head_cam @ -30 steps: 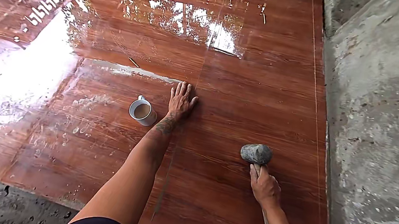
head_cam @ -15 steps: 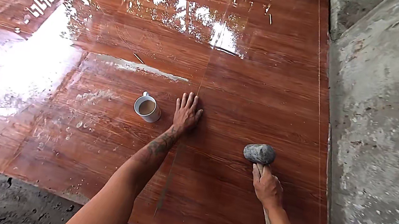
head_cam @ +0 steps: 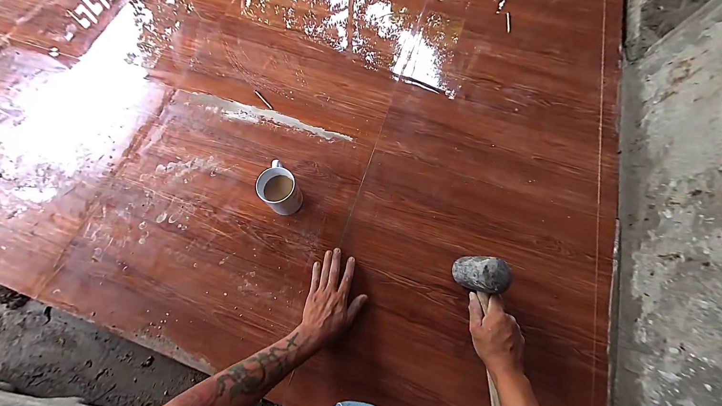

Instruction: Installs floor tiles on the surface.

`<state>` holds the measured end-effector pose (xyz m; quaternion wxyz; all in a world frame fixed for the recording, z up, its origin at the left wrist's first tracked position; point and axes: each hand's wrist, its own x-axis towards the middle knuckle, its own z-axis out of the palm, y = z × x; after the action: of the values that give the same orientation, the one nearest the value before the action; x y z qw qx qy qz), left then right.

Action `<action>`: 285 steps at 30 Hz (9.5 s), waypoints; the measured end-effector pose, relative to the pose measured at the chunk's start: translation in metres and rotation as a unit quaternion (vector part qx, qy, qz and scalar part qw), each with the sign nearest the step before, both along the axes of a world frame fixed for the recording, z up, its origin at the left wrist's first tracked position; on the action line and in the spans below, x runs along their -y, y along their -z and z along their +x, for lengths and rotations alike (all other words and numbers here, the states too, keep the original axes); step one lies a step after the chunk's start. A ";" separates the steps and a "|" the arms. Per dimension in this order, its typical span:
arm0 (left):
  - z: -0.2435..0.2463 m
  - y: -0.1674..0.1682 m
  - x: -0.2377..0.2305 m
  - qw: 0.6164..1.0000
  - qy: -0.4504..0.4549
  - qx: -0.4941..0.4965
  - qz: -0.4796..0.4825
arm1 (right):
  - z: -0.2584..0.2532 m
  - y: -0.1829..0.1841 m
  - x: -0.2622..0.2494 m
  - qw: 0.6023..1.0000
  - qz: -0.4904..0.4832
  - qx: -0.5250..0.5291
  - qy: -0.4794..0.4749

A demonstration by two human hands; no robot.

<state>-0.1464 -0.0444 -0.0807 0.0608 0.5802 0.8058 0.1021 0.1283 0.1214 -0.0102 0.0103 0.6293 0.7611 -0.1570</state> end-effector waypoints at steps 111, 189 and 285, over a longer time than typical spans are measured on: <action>-0.074 0.006 -0.294 0.979 0.200 0.011 0.042 | -0.028 -0.014 -0.135 0.905 -0.007 -0.145 0.401; -0.072 0.007 -0.296 0.986 0.159 -0.034 0.024 | -0.120 -0.020 0.100 0.992 -0.069 -0.088 0.056; -0.081 -0.001 -0.147 0.996 0.076 -0.033 -0.018 | -0.193 0.000 -0.031 0.987 -0.054 -0.097 0.115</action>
<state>-0.2272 0.1029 -0.0795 0.0517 0.6418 0.7625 0.0637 -0.0647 0.1528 -0.0101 -0.0478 0.6932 0.6714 -0.2579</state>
